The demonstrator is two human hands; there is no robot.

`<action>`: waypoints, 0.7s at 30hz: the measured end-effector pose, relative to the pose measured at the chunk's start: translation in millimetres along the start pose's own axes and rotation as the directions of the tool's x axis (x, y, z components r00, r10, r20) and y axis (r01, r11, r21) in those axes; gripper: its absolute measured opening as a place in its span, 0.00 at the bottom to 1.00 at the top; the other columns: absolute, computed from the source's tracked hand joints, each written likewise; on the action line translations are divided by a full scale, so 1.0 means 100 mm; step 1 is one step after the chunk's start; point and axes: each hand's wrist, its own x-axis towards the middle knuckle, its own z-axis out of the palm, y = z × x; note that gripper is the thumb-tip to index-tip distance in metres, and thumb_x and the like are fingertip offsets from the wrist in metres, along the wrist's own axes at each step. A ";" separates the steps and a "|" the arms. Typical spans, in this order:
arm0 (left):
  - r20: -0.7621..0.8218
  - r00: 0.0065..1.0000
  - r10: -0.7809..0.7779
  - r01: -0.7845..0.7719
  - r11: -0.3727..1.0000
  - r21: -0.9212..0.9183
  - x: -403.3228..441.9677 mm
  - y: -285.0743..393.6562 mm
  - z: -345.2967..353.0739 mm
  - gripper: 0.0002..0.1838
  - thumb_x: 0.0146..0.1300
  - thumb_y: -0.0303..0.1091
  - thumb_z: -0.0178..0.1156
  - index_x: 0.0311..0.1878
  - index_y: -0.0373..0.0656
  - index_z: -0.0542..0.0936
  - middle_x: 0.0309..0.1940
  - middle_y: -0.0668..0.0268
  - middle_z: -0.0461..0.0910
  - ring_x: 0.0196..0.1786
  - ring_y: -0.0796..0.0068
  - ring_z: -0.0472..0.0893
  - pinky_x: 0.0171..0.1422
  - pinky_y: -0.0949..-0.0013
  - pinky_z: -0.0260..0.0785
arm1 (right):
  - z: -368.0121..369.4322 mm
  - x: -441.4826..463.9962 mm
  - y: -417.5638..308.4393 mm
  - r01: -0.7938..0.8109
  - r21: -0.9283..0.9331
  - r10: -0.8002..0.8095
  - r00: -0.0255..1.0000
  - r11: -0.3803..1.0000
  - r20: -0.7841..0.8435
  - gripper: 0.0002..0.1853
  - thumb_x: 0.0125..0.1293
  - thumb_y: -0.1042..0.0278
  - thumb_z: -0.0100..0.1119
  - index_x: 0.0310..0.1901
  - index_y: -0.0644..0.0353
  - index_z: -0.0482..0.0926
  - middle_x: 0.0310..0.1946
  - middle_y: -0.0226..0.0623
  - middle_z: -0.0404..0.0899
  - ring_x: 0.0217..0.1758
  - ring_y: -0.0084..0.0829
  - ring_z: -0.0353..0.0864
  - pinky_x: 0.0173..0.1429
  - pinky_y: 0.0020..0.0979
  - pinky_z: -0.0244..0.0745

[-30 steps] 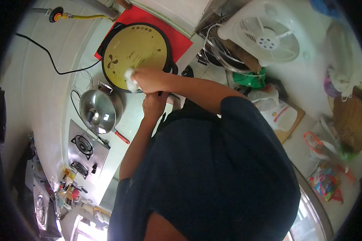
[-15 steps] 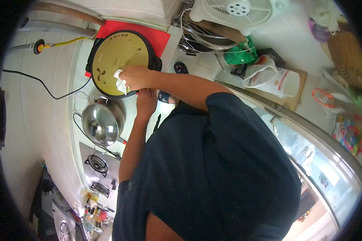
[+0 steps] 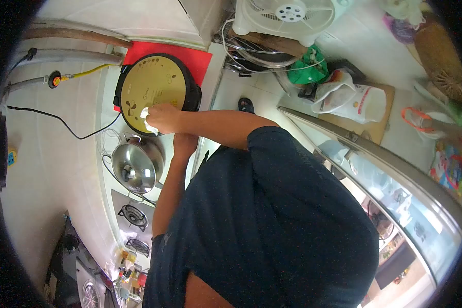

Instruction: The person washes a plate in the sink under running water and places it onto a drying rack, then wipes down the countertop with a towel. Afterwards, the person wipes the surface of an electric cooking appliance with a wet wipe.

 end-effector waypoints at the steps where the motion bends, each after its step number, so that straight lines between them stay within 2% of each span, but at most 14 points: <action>1: -0.001 1.000 -0.008 0.008 1.000 0.007 0.03 0.00 0.04 0.24 0.81 0.44 0.51 0.70 0.37 0.72 0.68 0.38 0.77 0.52 0.29 0.84 0.56 0.36 0.77 | -0.09 0.01 0.00 -0.020 0.049 0.018 0.999 0.999 0.041 0.08 0.59 0.71 0.68 0.41 0.58 0.90 0.45 0.48 0.89 0.50 0.51 0.90 0.53 0.49 0.86; 2: -0.048 0.984 -0.171 0.165 0.980 -0.108 0.06 0.02 0.10 0.23 0.81 0.44 0.51 0.69 0.38 0.72 0.67 0.38 0.77 0.52 0.29 0.83 0.56 0.36 0.77 | -0.19 0.02 0.14 -0.012 0.053 0.010 0.999 0.999 0.042 0.08 0.59 0.71 0.68 0.41 0.58 0.90 0.45 0.48 0.89 0.50 0.51 0.90 0.53 0.49 0.86; 3: -0.072 0.939 -0.335 0.311 0.922 -0.231 0.11 0.16 0.02 0.23 0.82 0.44 0.51 0.68 0.38 0.73 0.65 0.37 0.78 0.53 0.28 0.83 0.56 0.36 0.77 | -0.25 0.02 0.38 0.118 0.079 -0.112 0.990 0.990 -0.080 0.11 0.60 0.70 0.69 0.45 0.57 0.89 0.47 0.46 0.87 0.53 0.50 0.89 0.55 0.50 0.85; 4: -0.028 0.934 -0.357 0.329 0.887 -0.324 0.17 0.34 -0.23 0.20 0.81 0.45 0.53 0.65 0.41 0.74 0.59 0.39 0.79 0.54 0.28 0.82 0.55 0.36 0.76 | -0.30 -0.03 0.55 0.251 0.092 -0.230 0.953 0.964 -0.199 0.13 0.61 0.69 0.70 0.48 0.55 0.89 0.50 0.44 0.86 0.56 0.50 0.87 0.57 0.52 0.84; 5: -0.035 0.926 -0.377 0.346 0.879 -0.328 0.18 0.39 -0.22 0.20 0.81 0.45 0.53 0.65 0.41 0.74 0.59 0.39 0.79 0.54 0.28 0.82 0.55 0.36 0.76 | -0.66 -0.07 0.52 -0.171 0.078 0.173 0.985 0.982 -0.017 0.14 0.62 0.68 0.69 0.50 0.51 0.90 0.52 0.45 0.86 0.57 0.50 0.86 0.59 0.51 0.84; 8: -0.080 0.898 -0.433 0.392 0.869 -0.302 0.16 0.44 -0.22 0.16 0.80 0.44 0.56 0.58 0.42 0.75 0.52 0.43 0.79 0.53 0.32 0.82 0.54 0.38 0.76 | -0.63 0.06 1.21 -0.204 -0.115 0.184 0.970 0.972 -0.161 0.14 0.66 0.65 0.69 0.52 0.57 0.89 0.51 0.49 0.85 0.52 0.53 0.85 0.59 0.51 0.81; 10: -0.155 0.877 -0.455 0.384 0.857 -0.344 0.13 0.45 -0.17 0.15 0.78 0.42 0.59 0.56 0.41 0.78 0.51 0.45 0.80 0.52 0.35 0.83 0.54 0.40 0.77 | -0.71 0.06 1.09 -0.320 -0.024 0.312 0.936 0.947 -0.165 0.15 0.69 0.63 0.69 0.53 0.61 0.88 0.52 0.52 0.83 0.54 0.54 0.85 0.60 0.51 0.81; 12: -0.203 0.838 -0.506 0.393 0.819 -0.418 0.14 0.45 -0.14 0.15 0.76 0.41 0.62 0.57 0.42 0.81 0.52 0.48 0.82 0.53 0.38 0.84 0.56 0.43 0.77 | -0.63 0.00 0.86 -0.136 0.047 0.142 0.974 0.990 -0.176 0.16 0.70 0.65 0.68 0.56 0.61 0.86 0.52 0.52 0.82 0.54 0.56 0.85 0.59 0.52 0.81; 13: -0.219 0.819 -0.530 0.395 0.798 -0.456 0.14 0.48 -0.15 0.15 0.75 0.40 0.63 0.58 0.44 0.83 0.53 0.49 0.82 0.54 0.40 0.84 0.57 0.44 0.78 | -0.66 -0.03 0.67 -0.116 0.111 0.120 0.992 0.987 -0.030 0.15 0.68 0.65 0.69 0.53 0.63 0.86 0.54 0.54 0.81 0.59 0.56 0.83 0.63 0.50 0.80; 14: -0.191 0.806 -0.560 0.402 0.755 -0.518 0.14 0.52 -0.18 0.16 0.74 0.38 0.64 0.59 0.42 0.83 0.53 0.49 0.83 0.56 0.41 0.84 0.60 0.47 0.77 | -0.59 -0.09 0.61 0.068 0.126 -0.065 0.997 0.990 -0.028 0.16 0.67 0.67 0.70 0.54 0.62 0.85 0.56 0.52 0.80 0.61 0.54 0.82 0.66 0.49 0.78; 15: -0.160 0.798 -0.582 0.401 0.710 -0.579 0.14 0.54 -0.23 0.16 0.74 0.35 0.65 0.60 0.40 0.84 0.54 0.49 0.84 0.59 0.42 0.83 0.62 0.49 0.77 | -0.60 -0.16 0.47 0.039 0.203 -0.059 0.994 0.978 0.095 0.18 0.65 0.71 0.70 0.57 0.61 0.85 0.57 0.51 0.80 0.64 0.53 0.80 0.67 0.48 0.77; 17: -0.106 0.786 -0.610 0.416 0.647 -0.639 0.13 0.55 -0.28 0.16 0.72 0.33 0.66 0.61 0.41 0.84 0.55 0.51 0.85 0.59 0.46 0.85 0.63 0.54 0.77 | -0.60 -0.18 0.52 0.152 0.183 -0.177 0.976 0.971 0.127 0.22 0.64 0.76 0.70 0.61 0.60 0.85 0.57 0.49 0.80 0.63 0.51 0.81 0.65 0.44 0.78; 19: -0.246 0.734 -0.633 0.256 0.593 -0.763 0.12 0.55 -0.14 0.16 0.69 0.26 0.68 0.59 0.39 0.86 0.55 0.55 0.87 0.56 0.59 0.87 0.63 0.62 0.78 | -0.66 -0.12 0.65 0.199 0.239 -0.237 0.961 0.950 0.143 0.21 0.64 0.77 0.69 0.60 0.60 0.86 0.56 0.47 0.81 0.62 0.49 0.82 0.64 0.42 0.78; 21: -0.176 0.709 -0.684 0.214 0.445 -0.870 0.13 0.56 -0.08 0.16 0.69 0.24 0.69 0.59 0.39 0.86 0.54 0.56 0.87 0.54 0.66 0.88 0.61 0.65 0.79 | -0.73 -0.15 0.67 0.204 0.182 -0.246 0.935 0.962 0.255 0.20 0.64 0.76 0.70 0.59 0.60 0.88 0.53 0.46 0.82 0.58 0.49 0.83 0.63 0.41 0.79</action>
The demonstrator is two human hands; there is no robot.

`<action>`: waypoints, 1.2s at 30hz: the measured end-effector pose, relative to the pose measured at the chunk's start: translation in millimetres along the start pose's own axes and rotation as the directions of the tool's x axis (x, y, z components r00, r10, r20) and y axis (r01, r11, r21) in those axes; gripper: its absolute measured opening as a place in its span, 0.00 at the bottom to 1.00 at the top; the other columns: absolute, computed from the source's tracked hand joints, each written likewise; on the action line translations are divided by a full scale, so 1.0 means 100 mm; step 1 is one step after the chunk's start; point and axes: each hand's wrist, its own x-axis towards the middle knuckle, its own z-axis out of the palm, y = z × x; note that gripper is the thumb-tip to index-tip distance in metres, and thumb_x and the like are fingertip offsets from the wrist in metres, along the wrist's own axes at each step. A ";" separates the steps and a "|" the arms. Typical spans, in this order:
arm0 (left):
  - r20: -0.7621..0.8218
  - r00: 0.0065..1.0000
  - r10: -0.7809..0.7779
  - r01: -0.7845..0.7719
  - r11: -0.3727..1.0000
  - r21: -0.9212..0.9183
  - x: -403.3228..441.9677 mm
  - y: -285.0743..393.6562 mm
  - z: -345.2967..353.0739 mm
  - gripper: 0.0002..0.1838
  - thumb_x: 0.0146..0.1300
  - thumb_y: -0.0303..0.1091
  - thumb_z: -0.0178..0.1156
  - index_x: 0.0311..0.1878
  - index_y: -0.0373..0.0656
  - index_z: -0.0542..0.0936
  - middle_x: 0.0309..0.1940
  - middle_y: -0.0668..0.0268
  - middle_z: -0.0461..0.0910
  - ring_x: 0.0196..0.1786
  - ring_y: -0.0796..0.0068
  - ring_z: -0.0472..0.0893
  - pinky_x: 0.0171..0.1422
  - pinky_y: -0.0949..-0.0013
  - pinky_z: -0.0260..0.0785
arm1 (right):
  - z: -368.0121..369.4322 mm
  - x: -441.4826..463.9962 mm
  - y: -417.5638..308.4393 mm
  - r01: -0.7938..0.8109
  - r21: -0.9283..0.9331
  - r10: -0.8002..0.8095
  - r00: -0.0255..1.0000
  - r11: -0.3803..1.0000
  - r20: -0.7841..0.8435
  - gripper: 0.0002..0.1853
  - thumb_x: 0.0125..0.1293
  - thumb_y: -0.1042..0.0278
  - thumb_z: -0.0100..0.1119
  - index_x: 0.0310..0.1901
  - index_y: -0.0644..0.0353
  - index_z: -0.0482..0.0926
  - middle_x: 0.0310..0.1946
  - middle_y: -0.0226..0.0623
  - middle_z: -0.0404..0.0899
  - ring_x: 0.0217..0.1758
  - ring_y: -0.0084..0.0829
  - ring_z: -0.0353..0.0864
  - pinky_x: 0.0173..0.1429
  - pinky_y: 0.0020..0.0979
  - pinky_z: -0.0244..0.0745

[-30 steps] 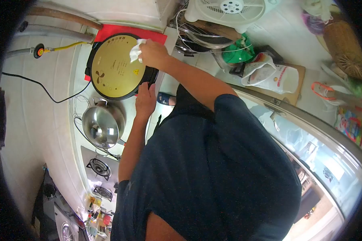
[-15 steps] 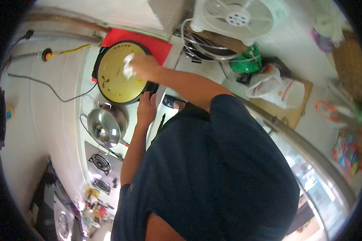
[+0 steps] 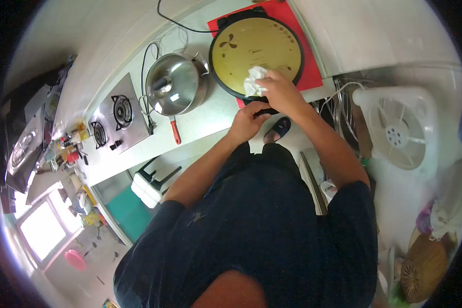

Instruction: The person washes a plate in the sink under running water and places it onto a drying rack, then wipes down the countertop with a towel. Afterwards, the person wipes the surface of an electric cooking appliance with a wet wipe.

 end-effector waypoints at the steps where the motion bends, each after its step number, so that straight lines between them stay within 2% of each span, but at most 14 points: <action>1: -0.027 0.999 0.038 -0.039 0.999 -0.019 -0.01 -0.01 0.00 0.15 0.69 0.24 0.70 0.58 0.40 0.87 0.54 0.57 0.88 0.50 0.70 0.88 0.58 0.66 0.80 | 0.05 0.00 -0.03 0.001 -0.016 -0.001 0.999 1.000 0.038 0.19 0.65 0.75 0.70 0.58 0.59 0.88 0.52 0.45 0.82 0.58 0.48 0.83 0.63 0.42 0.79; 4: 0.058 0.996 -0.074 0.072 0.997 0.031 0.02 0.01 -0.06 0.15 0.69 0.25 0.70 0.58 0.42 0.88 0.53 0.58 0.89 0.48 0.67 0.89 0.57 0.65 0.81 | 0.16 0.20 -0.16 0.041 -0.061 -0.035 0.995 0.997 0.092 0.18 0.65 0.74 0.70 0.57 0.58 0.89 0.51 0.45 0.82 0.56 0.47 0.84 0.62 0.43 0.79; 6: 0.009 1.000 -0.009 0.008 1.000 0.025 0.01 0.02 -0.09 0.15 0.69 0.26 0.69 0.58 0.43 0.88 0.53 0.59 0.89 0.47 0.64 0.90 0.57 0.64 0.81 | 0.31 0.41 -0.23 0.098 -0.080 -0.086 0.987 0.992 0.136 0.17 0.65 0.73 0.70 0.56 0.57 0.90 0.51 0.44 0.82 0.56 0.47 0.84 0.61 0.43 0.80; 8: 0.071 0.997 -0.007 0.007 1.000 0.013 0.02 0.02 -0.12 0.16 0.69 0.29 0.70 0.59 0.46 0.88 0.53 0.58 0.89 0.50 0.61 0.90 0.58 0.62 0.81 | 0.53 0.78 -0.22 0.192 -0.100 -0.192 0.981 0.976 0.013 0.16 0.66 0.73 0.69 0.56 0.57 0.90 0.51 0.44 0.83 0.56 0.47 0.84 0.60 0.43 0.80; 12: 0.013 0.995 0.102 -0.103 0.991 0.082 0.00 -0.13 -0.10 0.17 0.67 0.32 0.72 0.59 0.48 0.88 0.51 0.56 0.88 0.52 0.51 0.87 0.59 0.56 0.80 | 0.66 1.43 -0.32 0.002 -0.154 -0.028 0.986 0.988 -0.166 0.14 0.67 0.72 0.68 0.54 0.53 0.91 0.52 0.43 0.84 0.57 0.47 0.85 0.60 0.45 0.80; 14: -0.010 0.992 0.126 -0.125 0.990 0.073 0.00 -0.17 -0.12 0.17 0.67 0.34 0.71 0.59 0.50 0.89 0.50 0.56 0.88 0.51 0.48 0.87 0.59 0.53 0.80 | 0.69 1.41 -0.34 0.030 -0.216 -0.072 0.979 0.976 -0.192 0.14 0.67 0.72 0.68 0.53 0.52 0.92 0.51 0.42 0.84 0.56 0.47 0.85 0.60 0.44 0.80; 16: 0.007 0.996 0.087 -0.087 0.990 0.108 0.00 -0.16 -0.13 0.18 0.68 0.37 0.71 0.60 0.53 0.89 0.50 0.56 0.88 0.53 0.48 0.87 0.61 0.51 0.80 | 0.59 1.18 -0.45 0.127 -0.286 -0.112 0.991 0.950 0.071 0.14 0.68 0.68 0.69 0.53 0.51 0.92 0.53 0.39 0.84 0.61 0.45 0.82 0.65 0.43 0.78; 17: -0.004 0.996 0.090 -0.089 0.992 0.094 0.02 -0.10 -0.17 0.18 0.68 0.37 0.71 0.60 0.53 0.89 0.50 0.56 0.88 0.53 0.48 0.87 0.61 0.51 0.80 | 0.54 1.04 -0.47 0.136 -0.296 -0.115 0.990 0.946 0.085 0.14 0.68 0.68 0.69 0.53 0.51 0.92 0.53 0.39 0.84 0.61 0.45 0.82 0.65 0.43 0.78; 19: 0.171 0.981 -0.087 0.061 0.986 0.154 0.02 0.01 -0.27 0.17 0.70 0.38 0.68 0.61 0.56 0.88 0.57 0.58 0.87 0.61 0.51 0.85 0.66 0.51 0.77 | 0.47 0.78 -0.51 0.210 -0.242 -0.135 0.947 0.947 0.292 0.14 0.67 0.68 0.69 0.54 0.47 0.93 0.53 0.38 0.84 0.62 0.43 0.82 0.65 0.42 0.78; 22: 0.141 0.990 0.019 -0.039 0.988 0.146 0.06 -0.10 -0.19 0.17 0.70 0.38 0.68 0.60 0.54 0.88 0.59 0.58 0.87 0.62 0.52 0.85 0.67 0.52 0.77 | 0.37 0.78 -0.50 0.224 -0.201 -0.155 0.939 0.954 0.308 0.15 0.67 0.69 0.69 0.54 0.44 0.93 0.53 0.38 0.85 0.62 0.43 0.82 0.65 0.43 0.78; 24: 0.120 0.992 0.026 -0.040 0.992 0.117 0.05 -0.13 -0.18 0.17 0.69 0.38 0.69 0.60 0.54 0.89 0.56 0.57 0.87 0.59 0.50 0.86 0.65 0.51 0.78 | 0.46 0.93 -0.47 0.202 -0.219 -0.134 0.948 0.955 0.288 0.16 0.67 0.71 0.68 0.54 0.44 0.93 0.53 0.38 0.85 0.62 0.43 0.83 0.65 0.44 0.78; 30: 0.054 0.993 0.103 -0.108 0.988 0.107 0.05 -0.20 -0.13 0.16 0.68 0.37 0.72 0.57 0.51 0.89 0.52 0.55 0.87 0.54 0.48 0.86 0.60 0.50 0.79 | 0.53 1.77 -0.20 0.138 -0.366 -0.172 0.983 0.920 -0.061 0.15 0.68 0.69 0.67 0.55 0.47 0.92 0.53 0.41 0.85 0.57 0.47 0.85 0.62 0.44 0.80; 32: 0.057 0.994 0.089 -0.095 0.989 0.110 0.04 -0.16 -0.13 0.15 0.68 0.37 0.72 0.57 0.50 0.89 0.52 0.55 0.87 0.53 0.48 0.86 0.58 0.51 0.79 | 0.39 1.87 -0.01 -0.051 -0.313 -0.023 0.973 0.948 -0.229 0.14 0.70 0.65 0.67 0.55 0.50 0.92 0.51 0.45 0.86 0.54 0.50 0.86 0.60 0.46 0.81; 36: 0.030 0.994 0.108 -0.111 0.986 0.127 0.04 -0.15 -0.10 0.16 0.68 0.37 0.72 0.57 0.49 0.89 0.49 0.56 0.86 0.50 0.49 0.87 0.55 0.52 0.79 | -0.13 1.48 0.34 -0.065 -0.467 -0.076 0.958 0.882 -0.277 0.15 0.70 0.63 0.67 0.55 0.53 0.91 0.49 0.48 0.86 0.52 0.52 0.86 0.59 0.48 0.81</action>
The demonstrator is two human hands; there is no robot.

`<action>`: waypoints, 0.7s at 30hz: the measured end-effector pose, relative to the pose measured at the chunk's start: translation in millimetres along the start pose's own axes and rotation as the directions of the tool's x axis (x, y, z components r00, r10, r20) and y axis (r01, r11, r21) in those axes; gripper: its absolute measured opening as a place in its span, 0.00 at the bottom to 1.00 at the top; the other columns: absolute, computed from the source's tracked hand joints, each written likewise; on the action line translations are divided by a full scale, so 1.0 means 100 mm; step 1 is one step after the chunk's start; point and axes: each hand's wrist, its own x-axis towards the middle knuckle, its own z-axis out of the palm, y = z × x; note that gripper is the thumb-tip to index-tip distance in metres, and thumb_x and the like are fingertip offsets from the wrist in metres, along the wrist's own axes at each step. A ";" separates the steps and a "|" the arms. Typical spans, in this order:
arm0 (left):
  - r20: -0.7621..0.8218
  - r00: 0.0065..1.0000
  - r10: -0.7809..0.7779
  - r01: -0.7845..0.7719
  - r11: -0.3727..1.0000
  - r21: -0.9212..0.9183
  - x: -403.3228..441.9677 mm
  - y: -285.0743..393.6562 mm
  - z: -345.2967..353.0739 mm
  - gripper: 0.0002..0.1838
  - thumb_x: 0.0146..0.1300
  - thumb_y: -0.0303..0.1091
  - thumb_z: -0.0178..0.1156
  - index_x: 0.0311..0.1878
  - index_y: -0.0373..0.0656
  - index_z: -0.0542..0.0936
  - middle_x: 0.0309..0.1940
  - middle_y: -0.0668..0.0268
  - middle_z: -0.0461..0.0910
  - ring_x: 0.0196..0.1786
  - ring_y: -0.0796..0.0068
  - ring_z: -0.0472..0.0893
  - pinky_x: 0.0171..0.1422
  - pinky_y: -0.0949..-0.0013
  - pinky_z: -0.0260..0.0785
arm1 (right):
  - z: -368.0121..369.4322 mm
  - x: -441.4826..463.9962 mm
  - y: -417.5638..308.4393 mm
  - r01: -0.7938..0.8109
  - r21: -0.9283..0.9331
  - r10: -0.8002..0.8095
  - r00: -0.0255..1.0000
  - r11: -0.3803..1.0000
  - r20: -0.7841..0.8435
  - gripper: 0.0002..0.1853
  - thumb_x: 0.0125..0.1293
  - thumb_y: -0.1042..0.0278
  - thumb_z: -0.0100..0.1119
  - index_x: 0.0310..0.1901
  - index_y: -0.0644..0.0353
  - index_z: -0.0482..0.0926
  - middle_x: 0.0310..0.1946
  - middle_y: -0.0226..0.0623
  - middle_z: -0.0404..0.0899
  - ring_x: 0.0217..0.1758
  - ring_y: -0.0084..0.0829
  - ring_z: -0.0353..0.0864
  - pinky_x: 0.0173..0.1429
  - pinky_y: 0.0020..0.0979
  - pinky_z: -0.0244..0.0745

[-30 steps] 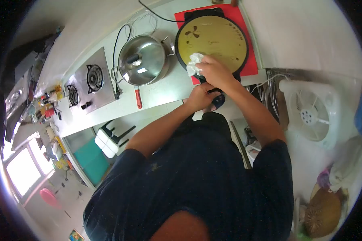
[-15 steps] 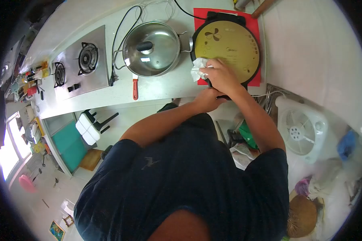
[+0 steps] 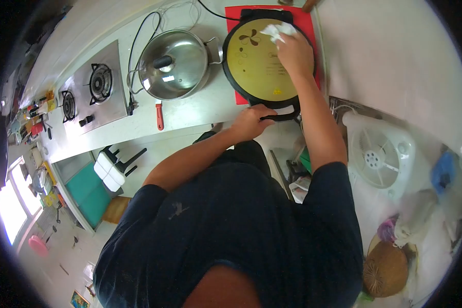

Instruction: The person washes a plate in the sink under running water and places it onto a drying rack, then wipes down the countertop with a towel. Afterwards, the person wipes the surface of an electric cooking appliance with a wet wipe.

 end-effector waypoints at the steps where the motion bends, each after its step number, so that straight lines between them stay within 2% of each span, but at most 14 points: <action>1: -0.019 1.000 0.023 -0.023 1.000 0.007 0.00 0.00 0.00 0.16 0.68 0.37 0.72 0.57 0.49 0.89 0.48 0.56 0.86 0.49 0.49 0.87 0.54 0.52 0.79 | -0.11 -0.20 0.06 -0.116 -0.027 0.116 0.993 0.993 0.000 0.15 0.70 0.62 0.68 0.56 0.54 0.91 0.48 0.49 0.86 0.52 0.52 0.86 0.58 0.48 0.81; 2: -0.016 0.999 0.030 -0.031 1.000 -0.006 0.01 0.01 0.01 0.16 0.68 0.37 0.72 0.57 0.49 0.89 0.48 0.56 0.86 0.49 0.49 0.87 0.54 0.52 0.79 | -0.23 -0.42 0.11 -0.228 -0.053 0.228 0.974 0.972 -0.001 0.16 0.71 0.61 0.68 0.56 0.55 0.91 0.47 0.50 0.87 0.52 0.52 0.86 0.58 0.48 0.81; 4: 0.051 0.998 -0.046 0.048 0.998 -0.030 0.02 0.01 -0.01 0.16 0.69 0.39 0.69 0.58 0.52 0.88 0.53 0.56 0.86 0.57 0.48 0.86 0.62 0.51 0.78 | -0.34 -0.85 0.19 -0.246 -0.044 0.248 0.968 0.968 0.034 0.18 0.68 0.62 0.69 0.57 0.57 0.89 0.45 0.50 0.87 0.49 0.54 0.87 0.55 0.50 0.81; 6: 0.058 0.997 -0.057 0.058 0.998 -0.016 0.03 0.04 -0.04 0.16 0.68 0.39 0.70 0.58 0.51 0.88 0.53 0.56 0.86 0.56 0.48 0.86 0.62 0.51 0.78 | -0.45 -1.26 -0.02 -0.218 0.032 0.217 0.976 0.975 0.020 0.18 0.66 0.67 0.71 0.57 0.58 0.89 0.43 0.50 0.87 0.48 0.54 0.86 0.54 0.49 0.81; 8: 0.067 0.996 -0.060 0.060 0.998 -0.003 0.02 0.04 -0.05 0.17 0.68 0.40 0.70 0.58 0.51 0.88 0.52 0.57 0.86 0.55 0.48 0.86 0.61 0.51 0.79 | -0.45 -1.58 -0.17 -0.148 0.230 0.137 0.988 0.962 0.066 0.19 0.63 0.72 0.72 0.57 0.59 0.89 0.42 0.49 0.86 0.46 0.52 0.86 0.53 0.49 0.81; 9: 0.070 0.996 -0.064 0.065 0.998 -0.004 0.02 0.05 -0.05 0.17 0.68 0.40 0.70 0.58 0.51 0.88 0.52 0.57 0.86 0.55 0.48 0.86 0.61 0.51 0.79 | -0.47 -1.66 -0.26 -0.090 0.264 0.074 0.995 0.960 0.069 0.18 0.62 0.74 0.73 0.56 0.57 0.90 0.42 0.47 0.86 0.46 0.52 0.86 0.52 0.49 0.81; 10: 0.056 0.997 -0.054 0.054 0.999 -0.004 0.02 0.04 -0.04 0.17 0.67 0.39 0.71 0.58 0.50 0.88 0.51 0.57 0.86 0.54 0.48 0.86 0.60 0.51 0.79 | -0.47 -1.64 -0.20 -0.099 0.267 0.082 0.994 0.958 0.075 0.18 0.62 0.74 0.73 0.56 0.57 0.90 0.42 0.47 0.86 0.46 0.52 0.86 0.52 0.49 0.81; 12: 0.051 0.997 -0.053 0.053 0.999 -0.004 0.02 0.02 -0.02 0.17 0.67 0.39 0.71 0.58 0.50 0.89 0.50 0.57 0.87 0.53 0.47 0.86 0.59 0.51 0.79 | -0.44 -1.49 0.06 -0.013 0.191 0.006 0.999 0.981 0.034 0.17 0.63 0.74 0.72 0.55 0.56 0.90 0.43 0.46 0.87 0.47 0.52 0.86 0.53 0.48 0.81; 13: 0.033 0.999 -0.038 0.039 0.999 -0.013 0.02 0.02 -0.02 0.17 0.66 0.38 0.72 0.57 0.50 0.89 0.49 0.57 0.87 0.52 0.47 0.86 0.58 0.51 0.79 | -0.40 -1.38 0.23 -0.067 0.077 0.067 0.998 0.995 0.001 0.16 0.64 0.73 0.71 0.54 0.55 0.91 0.44 0.45 0.87 0.48 0.52 0.86 0.55 0.49 0.80; 14: 0.017 1.000 -0.023 0.024 0.999 -0.022 0.02 0.02 -0.01 0.16 0.66 0.37 0.72 0.56 0.50 0.90 0.48 0.56 0.87 0.52 0.47 0.87 0.57 0.51 0.79 | -0.38 -1.27 0.36 -0.173 0.043 0.173 0.985 0.984 -0.008 0.16 0.65 0.71 0.70 0.55 0.55 0.90 0.46 0.46 0.87 0.51 0.51 0.85 0.58 0.48 0.80; 17: 0.019 0.998 -0.060 0.060 0.997 -0.047 0.01 0.02 0.02 0.16 0.65 0.37 0.74 0.56 0.50 0.90 0.47 0.56 0.87 0.51 0.49 0.87 0.57 0.52 0.79 | -0.32 -1.19 0.42 -0.298 0.099 0.305 0.950 0.950 -0.066 0.17 0.66 0.68 0.70 0.56 0.56 0.90 0.46 0.46 0.87 0.52 0.51 0.84 0.59 0.47 0.79; 19: 0.023 0.997 -0.074 0.075 0.995 -0.062 0.04 0.01 0.01 0.17 0.65 0.38 0.74 0.56 0.50 0.90 0.47 0.57 0.87 0.50 0.49 0.87 0.57 0.53 0.80 | -0.35 -1.40 0.13 -0.174 0.124 0.176 0.984 0.977 -0.004 0.17 0.66 0.68 0.72 0.56 0.57 0.90 0.47 0.45 0.86 0.52 0.51 0.83 0.60 0.47 0.79; 20: 0.027 0.997 -0.075 0.077 0.996 -0.053 0.03 0.03 0.01 0.16 0.66 0.35 0.74 0.56 0.48 0.90 0.46 0.58 0.87 0.48 0.55 0.88 0.55 0.57 0.80 | -0.40 -1.55 -0.03 -0.114 0.211 0.117 0.993 0.971 -0.004 0.17 0.64 0.71 0.72 0.55 0.56 0.91 0.46 0.43 0.86 0.51 0.50 0.82 0.59 0.47 0.79; 21: 0.029 0.997 -0.076 0.078 0.996 -0.044 0.02 0.02 0.02 0.15 0.68 0.33 0.73 0.57 0.46 0.89 0.45 0.59 0.87 0.46 0.60 0.89 0.53 0.62 0.80 | -0.45 -1.69 -0.10 -0.065 0.220 0.056 0.997 0.973 0.048 0.17 0.63 0.72 0.72 0.55 0.55 0.91 0.46 0.43 0.85 0.51 0.49 0.82 0.59 0.46 0.79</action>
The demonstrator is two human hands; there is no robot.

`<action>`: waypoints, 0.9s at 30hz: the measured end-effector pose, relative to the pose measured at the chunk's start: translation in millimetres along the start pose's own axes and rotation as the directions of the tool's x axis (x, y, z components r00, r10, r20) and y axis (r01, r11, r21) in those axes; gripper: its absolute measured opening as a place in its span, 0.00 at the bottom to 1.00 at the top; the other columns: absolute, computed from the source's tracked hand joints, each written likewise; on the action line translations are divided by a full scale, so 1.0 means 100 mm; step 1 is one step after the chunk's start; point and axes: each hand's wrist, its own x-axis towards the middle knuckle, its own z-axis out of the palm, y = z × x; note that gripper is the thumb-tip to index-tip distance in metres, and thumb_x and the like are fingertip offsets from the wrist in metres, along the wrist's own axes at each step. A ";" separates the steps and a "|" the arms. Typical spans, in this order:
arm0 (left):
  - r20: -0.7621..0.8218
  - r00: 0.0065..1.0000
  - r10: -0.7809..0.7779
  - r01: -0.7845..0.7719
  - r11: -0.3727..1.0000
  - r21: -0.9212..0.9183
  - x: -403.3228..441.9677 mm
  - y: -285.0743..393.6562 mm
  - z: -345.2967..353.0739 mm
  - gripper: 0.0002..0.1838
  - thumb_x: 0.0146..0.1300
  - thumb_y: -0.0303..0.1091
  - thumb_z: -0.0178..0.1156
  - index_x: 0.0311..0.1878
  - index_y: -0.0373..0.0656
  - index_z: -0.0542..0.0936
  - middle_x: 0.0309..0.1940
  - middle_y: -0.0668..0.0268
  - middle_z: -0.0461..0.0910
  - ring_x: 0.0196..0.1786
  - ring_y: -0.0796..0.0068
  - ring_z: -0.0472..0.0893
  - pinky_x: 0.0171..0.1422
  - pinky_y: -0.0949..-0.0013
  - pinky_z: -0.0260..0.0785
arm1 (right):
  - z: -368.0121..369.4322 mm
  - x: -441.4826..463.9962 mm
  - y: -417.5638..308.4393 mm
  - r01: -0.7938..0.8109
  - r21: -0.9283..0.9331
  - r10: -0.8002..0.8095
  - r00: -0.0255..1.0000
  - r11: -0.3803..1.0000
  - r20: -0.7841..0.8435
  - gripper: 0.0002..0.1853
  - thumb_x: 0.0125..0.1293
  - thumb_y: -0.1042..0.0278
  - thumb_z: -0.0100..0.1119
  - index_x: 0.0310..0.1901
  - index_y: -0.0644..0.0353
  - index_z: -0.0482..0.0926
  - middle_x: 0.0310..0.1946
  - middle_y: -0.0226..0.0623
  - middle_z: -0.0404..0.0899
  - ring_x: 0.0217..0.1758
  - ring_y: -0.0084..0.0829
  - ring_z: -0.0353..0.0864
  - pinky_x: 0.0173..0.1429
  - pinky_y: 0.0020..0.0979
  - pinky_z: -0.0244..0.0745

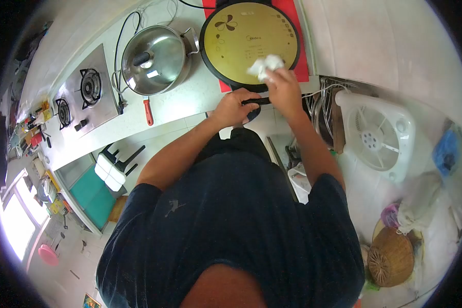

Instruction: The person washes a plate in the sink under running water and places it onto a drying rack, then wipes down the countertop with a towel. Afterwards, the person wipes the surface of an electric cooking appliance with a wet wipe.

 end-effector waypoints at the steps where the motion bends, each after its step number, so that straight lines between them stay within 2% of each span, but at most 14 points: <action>1: -0.001 1.000 -0.001 0.001 1.000 -0.001 0.00 0.00 0.00 0.15 0.68 0.33 0.73 0.57 0.46 0.89 0.45 0.59 0.87 0.46 0.60 0.89 0.53 0.62 0.80 | -0.01 -0.08 -0.03 0.051 0.010 -0.052 0.997 0.999 0.062 0.18 0.62 0.74 0.72 0.55 0.53 0.91 0.46 0.42 0.85 0.51 0.49 0.82 0.58 0.46 0.79; 4: 0.003 1.000 -0.009 0.009 1.000 -0.012 0.00 0.01 0.00 0.16 0.67 0.32 0.73 0.57 0.46 0.89 0.46 0.59 0.87 0.47 0.60 0.89 0.54 0.63 0.80 | -0.01 0.09 0.28 0.046 -0.071 -0.050 0.998 0.996 -0.047 0.19 0.62 0.76 0.70 0.55 0.51 0.92 0.46 0.41 0.84 0.51 0.49 0.81 0.59 0.46 0.78; 7: 0.024 0.999 -0.033 0.033 0.999 0.023 0.01 0.04 -0.02 0.16 0.68 0.31 0.73 0.58 0.45 0.89 0.48 0.59 0.87 0.48 0.61 0.89 0.55 0.63 0.80 | 0.00 0.47 0.46 -0.131 -0.102 0.105 0.967 0.986 -0.230 0.17 0.63 0.77 0.66 0.51 0.51 0.92 0.48 0.42 0.85 0.54 0.50 0.81 0.61 0.46 0.76; 8: 0.024 0.999 -0.048 0.048 0.999 0.001 0.00 0.03 -0.01 0.16 0.68 0.31 0.73 0.58 0.44 0.89 0.48 0.59 0.87 0.49 0.61 0.89 0.56 0.63 0.80 | 0.00 0.45 0.43 -0.137 -0.100 0.110 0.965 0.986 -0.236 0.17 0.63 0.77 0.66 0.51 0.51 0.92 0.48 0.42 0.85 0.54 0.50 0.81 0.61 0.46 0.76; 10: 0.036 0.998 -0.054 0.054 0.998 -0.013 0.01 0.02 -0.02 0.16 0.68 0.31 0.73 0.58 0.44 0.89 0.49 0.58 0.87 0.50 0.62 0.89 0.57 0.63 0.80 | 0.00 0.39 0.25 -0.084 -0.135 0.062 0.985 0.987 -0.163 0.15 0.63 0.77 0.66 0.50 0.52 0.93 0.48 0.41 0.86 0.54 0.49 0.82 0.60 0.46 0.76; 13: 0.014 0.999 -0.029 0.029 1.000 0.002 0.01 0.02 -0.01 0.16 0.68 0.31 0.73 0.58 0.42 0.89 0.50 0.58 0.88 0.51 0.61 0.89 0.58 0.63 0.80 | -0.07 0.04 -0.01 0.043 0.042 -0.045 0.998 0.998 0.041 0.16 0.60 0.80 0.67 0.49 0.53 0.93 0.45 0.38 0.86 0.51 0.45 0.84 0.59 0.44 0.76; 17: 0.011 1.000 -0.016 0.016 1.000 -0.007 0.02 0.00 -0.02 0.16 0.68 0.32 0.73 0.58 0.43 0.89 0.50 0.57 0.87 0.50 0.58 0.89 0.57 0.61 0.80 | -0.09 0.09 0.08 0.123 0.060 -0.127 0.990 0.991 0.063 0.16 0.60 0.80 0.68 0.48 0.54 0.92 0.46 0.39 0.86 0.51 0.46 0.84 0.59 0.44 0.77; 19: -0.016 1.000 -0.004 0.005 0.999 0.037 -0.01 -0.02 0.03 0.17 0.67 0.33 0.73 0.59 0.43 0.89 0.50 0.57 0.87 0.49 0.57 0.89 0.56 0.61 0.81 | -0.01 0.24 0.11 -0.081 -0.024 0.078 0.992 0.996 -0.095 0.15 0.62 0.78 0.69 0.49 0.56 0.91 0.51 0.42 0.84 0.55 0.51 0.81 0.61 0.46 0.78; 20: -0.047 0.998 0.031 -0.029 0.999 0.030 -0.05 0.00 0.06 0.16 0.67 0.32 0.72 0.57 0.43 0.88 0.49 0.56 0.87 0.46 0.55 0.89 0.53 0.59 0.82 | 0.04 0.23 0.05 -0.091 -0.008 0.090 0.995 0.996 -0.050 0.15 0.61 0.77 0.69 0.50 0.55 0.91 0.52 0.42 0.84 0.56 0.52 0.81 0.62 0.46 0.78; 21: -0.084 0.994 0.070 -0.067 0.997 0.035 -0.06 0.02 0.06 0.15 0.67 0.31 0.70 0.56 0.42 0.88 0.48 0.56 0.86 0.43 0.53 0.89 0.49 0.56 0.83 | 0.11 0.21 0.00 0.059 -0.011 -0.059 0.998 0.998 0.016 0.16 0.61 0.76 0.70 0.51 0.54 0.91 0.51 0.42 0.84 0.56 0.51 0.81 0.62 0.46 0.78; 23: -0.156 0.954 0.255 -0.179 0.905 0.386 -0.15 -0.02 0.17 0.14 0.64 0.28 0.66 0.54 0.44 0.86 0.48 0.58 0.86 0.39 0.52 0.88 0.42 0.51 0.82 | 0.15 0.17 -0.27 0.159 0.082 -0.171 0.970 0.984 0.174 0.17 0.60 0.75 0.70 0.51 0.54 0.91 0.50 0.42 0.84 0.55 0.51 0.81 0.61 0.47 0.78; 25: -0.206 0.950 0.236 -0.105 0.859 0.501 -0.25 0.02 0.30 0.16 0.60 0.25 0.64 0.53 0.45 0.83 0.47 0.58 0.85 0.37 0.52 0.88 0.36 0.48 0.80 | 0.29 0.25 -0.25 0.229 0.116 -0.246 0.956 0.967 0.161 0.18 0.60 0.74 0.71 0.53 0.54 0.91 0.49 0.42 0.84 0.54 0.51 0.82 0.61 0.47 0.78; 26: -0.157 0.911 0.381 -0.218 0.770 0.600 -0.26 0.00 0.26 0.21 0.59 0.26 0.64 0.57 0.43 0.82 0.48 0.57 0.84 0.38 0.54 0.88 0.33 0.50 0.80 | 0.32 0.34 -0.31 0.232 0.142 -0.255 0.951 0.962 0.175 0.17 0.60 0.74 0.71 0.53 0.54 0.91 0.48 0.42 0.84 0.53 0.51 0.82 0.61 0.47 0.78; 27: -0.128 0.921 0.368 -0.219 0.760 0.612 -0.27 0.00 0.29 0.23 0.58 0.28 0.64 0.60 0.39 0.82 0.47 0.56 0.84 0.41 0.55 0.88 0.33 0.52 0.81 | 0.31 0.42 -0.37 0.235 0.167 -0.265 0.945 0.958 0.193 0.17 0.61 0.73 0.71 0.53 0.54 0.91 0.48 0.42 0.84 0.53 0.51 0.82 0.60 0.47 0.78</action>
